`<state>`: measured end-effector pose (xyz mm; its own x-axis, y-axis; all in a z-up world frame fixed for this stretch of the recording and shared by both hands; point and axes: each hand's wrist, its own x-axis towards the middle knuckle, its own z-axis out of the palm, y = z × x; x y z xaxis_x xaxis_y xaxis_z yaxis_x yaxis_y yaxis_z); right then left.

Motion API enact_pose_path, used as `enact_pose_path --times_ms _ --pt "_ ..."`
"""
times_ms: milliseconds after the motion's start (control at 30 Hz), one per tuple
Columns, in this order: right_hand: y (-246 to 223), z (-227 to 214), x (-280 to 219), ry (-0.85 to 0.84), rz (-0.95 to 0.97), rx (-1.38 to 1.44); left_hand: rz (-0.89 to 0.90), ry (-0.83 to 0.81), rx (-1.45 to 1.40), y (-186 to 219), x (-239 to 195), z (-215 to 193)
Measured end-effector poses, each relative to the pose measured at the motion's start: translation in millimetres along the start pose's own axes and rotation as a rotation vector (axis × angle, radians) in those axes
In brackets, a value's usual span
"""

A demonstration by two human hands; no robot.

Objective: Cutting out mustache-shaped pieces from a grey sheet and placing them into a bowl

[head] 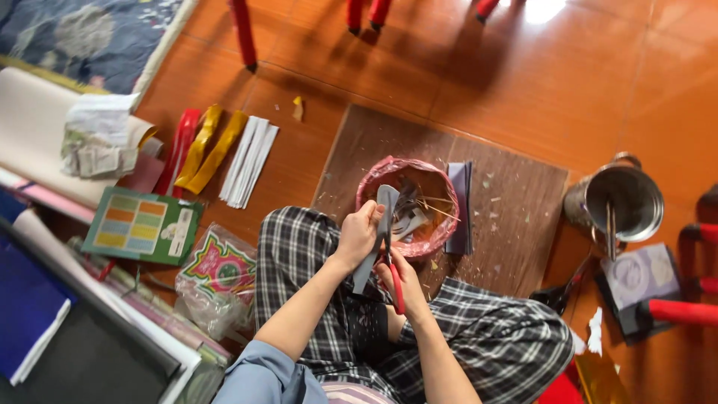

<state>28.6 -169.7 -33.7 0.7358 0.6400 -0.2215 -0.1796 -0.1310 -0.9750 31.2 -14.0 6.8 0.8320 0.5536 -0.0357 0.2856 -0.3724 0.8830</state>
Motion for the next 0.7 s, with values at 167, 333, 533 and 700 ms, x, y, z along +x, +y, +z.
enact_pose_path --times_ms 167,333,533,700 --pt "8.9 0.4 7.4 0.126 0.074 -0.002 0.002 -0.017 -0.053 -36.4 12.7 28.2" --pt "-4.9 10.3 2.0 0.232 0.155 0.247 0.008 0.078 -0.130 -31.7 8.2 42.8" --pt "7.6 9.3 4.2 0.252 0.105 0.252 -0.022 0.111 -0.155 -33.6 8.3 51.4" --pt "58.4 2.1 17.0 0.216 -0.016 0.135 -0.004 0.057 -0.167 -26.6 11.0 46.1"
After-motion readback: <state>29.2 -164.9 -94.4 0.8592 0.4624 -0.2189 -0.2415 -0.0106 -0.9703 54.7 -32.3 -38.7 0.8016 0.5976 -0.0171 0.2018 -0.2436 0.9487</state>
